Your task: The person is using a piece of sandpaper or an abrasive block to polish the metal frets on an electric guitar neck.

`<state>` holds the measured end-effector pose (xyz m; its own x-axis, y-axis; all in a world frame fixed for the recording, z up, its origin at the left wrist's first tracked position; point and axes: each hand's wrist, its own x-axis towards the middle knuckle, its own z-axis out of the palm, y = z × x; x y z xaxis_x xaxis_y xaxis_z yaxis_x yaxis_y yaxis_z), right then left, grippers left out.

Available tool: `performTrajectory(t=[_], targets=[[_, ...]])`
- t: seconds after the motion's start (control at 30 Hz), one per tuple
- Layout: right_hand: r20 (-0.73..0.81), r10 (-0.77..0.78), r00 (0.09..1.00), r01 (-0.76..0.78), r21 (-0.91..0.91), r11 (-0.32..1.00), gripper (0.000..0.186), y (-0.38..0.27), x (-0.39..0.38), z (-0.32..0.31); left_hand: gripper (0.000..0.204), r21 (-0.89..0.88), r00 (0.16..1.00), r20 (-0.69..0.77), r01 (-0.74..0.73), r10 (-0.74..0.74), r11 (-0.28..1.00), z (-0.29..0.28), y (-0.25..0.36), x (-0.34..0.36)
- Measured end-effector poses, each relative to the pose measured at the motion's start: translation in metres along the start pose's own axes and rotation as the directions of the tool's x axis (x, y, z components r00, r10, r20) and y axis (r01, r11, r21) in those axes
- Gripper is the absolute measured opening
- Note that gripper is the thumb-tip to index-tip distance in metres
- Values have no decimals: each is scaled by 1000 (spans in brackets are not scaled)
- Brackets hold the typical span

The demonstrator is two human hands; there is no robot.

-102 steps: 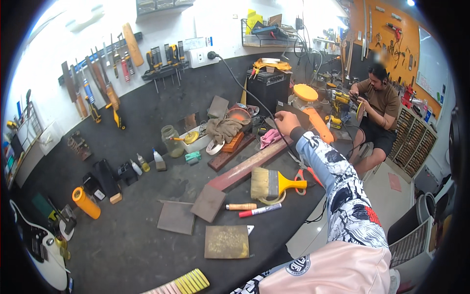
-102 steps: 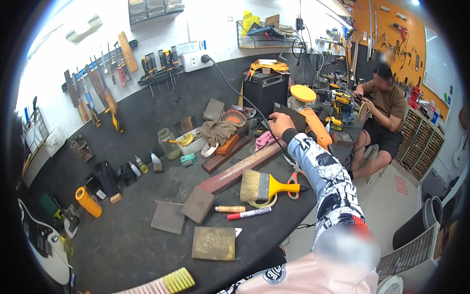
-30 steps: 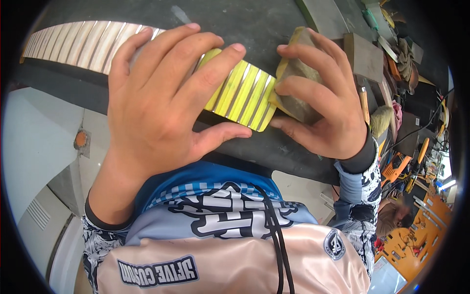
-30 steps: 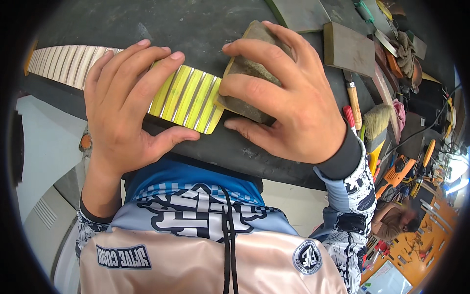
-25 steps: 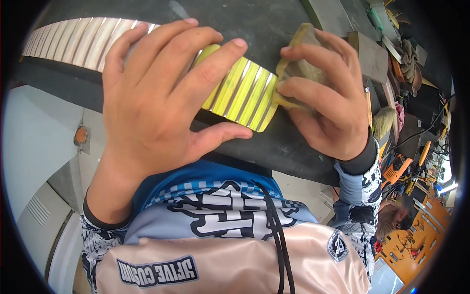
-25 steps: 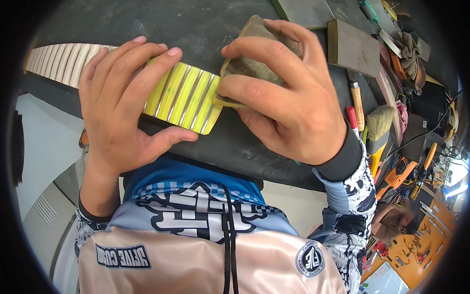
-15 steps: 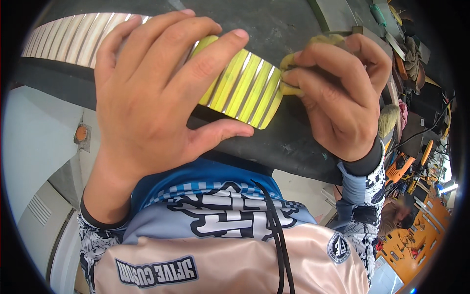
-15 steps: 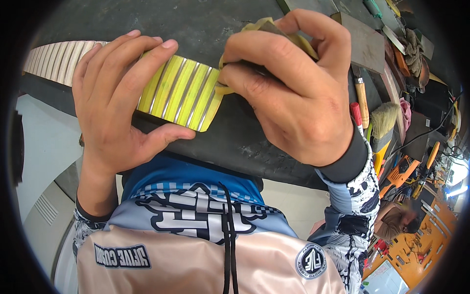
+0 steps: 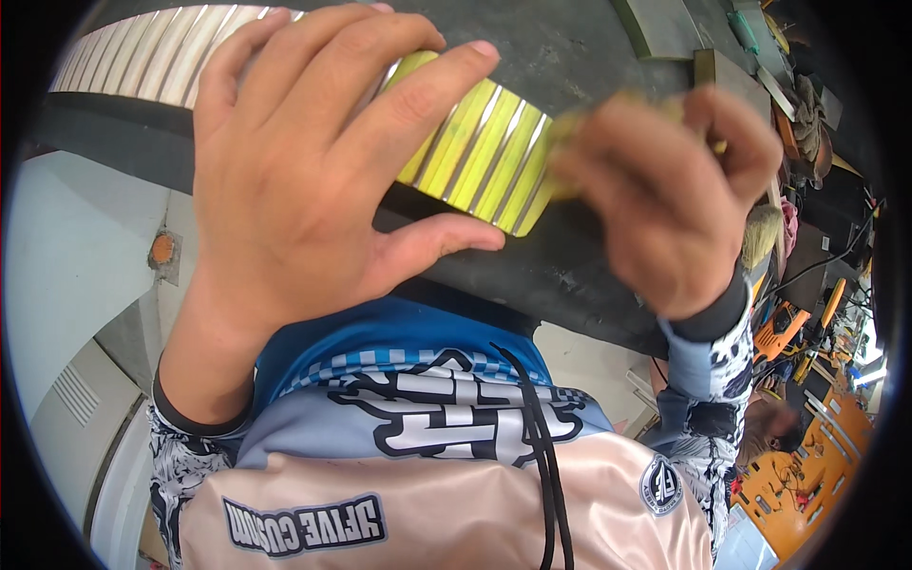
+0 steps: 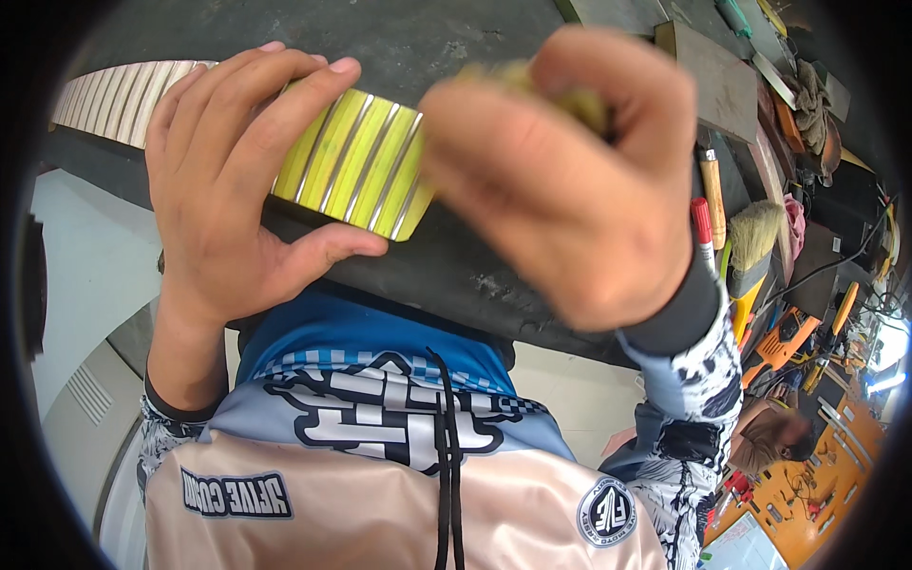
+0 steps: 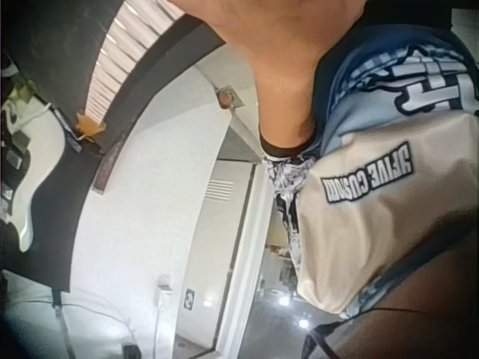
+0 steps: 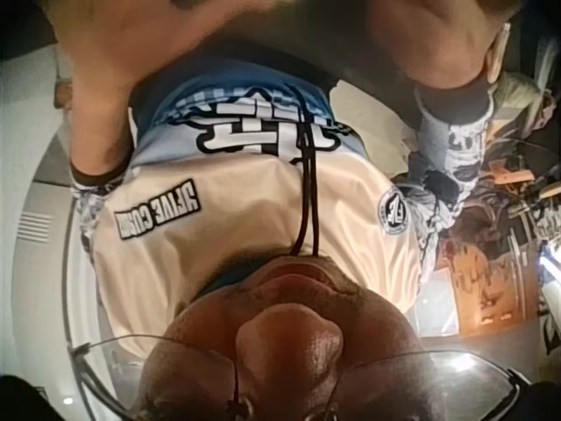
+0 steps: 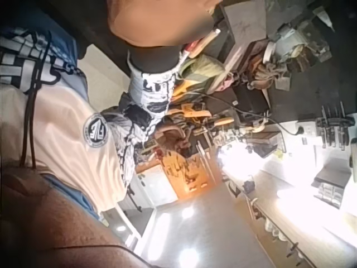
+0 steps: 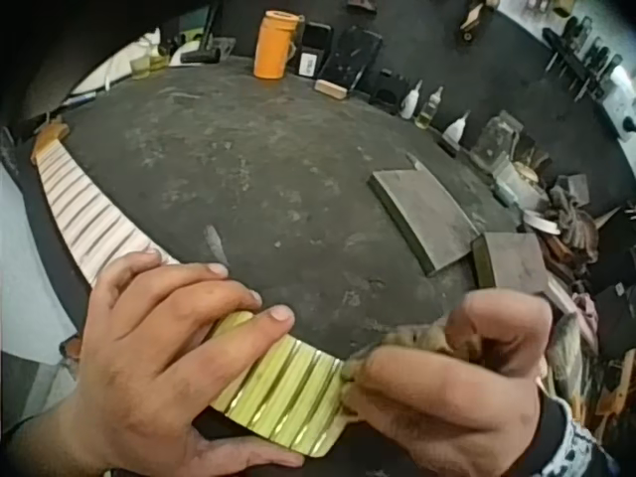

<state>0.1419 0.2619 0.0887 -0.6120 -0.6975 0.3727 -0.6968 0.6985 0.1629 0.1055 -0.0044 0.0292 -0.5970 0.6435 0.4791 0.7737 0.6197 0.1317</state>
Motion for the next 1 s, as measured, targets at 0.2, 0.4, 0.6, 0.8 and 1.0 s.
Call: performTrajectory(t=[0.2,0.4,0.6,0.8,1.0], targets=[[42,33,999,-35,46,998,39,-9,-11,-3,84,14,999,-40,-10,10,1000,-6,13,3],[-71,89,994,-81,100,992,36,-8,-12,2,83,10,998,-62,-17,18,1000,-8,14,3],[19,10,1000,-8,-88,996,31,18,2,-17,83,1,997,-66,-42,42,999,-8,10,2],[-413,625,663,-496,383,779,18,-8,22,26,84,22,998,-43,-46,47,999,-5,8,-1],[145,245,959,-274,246,930,61,22,-18,-7,85,28,999,-2,-36,36,999,-8,11,-1]])
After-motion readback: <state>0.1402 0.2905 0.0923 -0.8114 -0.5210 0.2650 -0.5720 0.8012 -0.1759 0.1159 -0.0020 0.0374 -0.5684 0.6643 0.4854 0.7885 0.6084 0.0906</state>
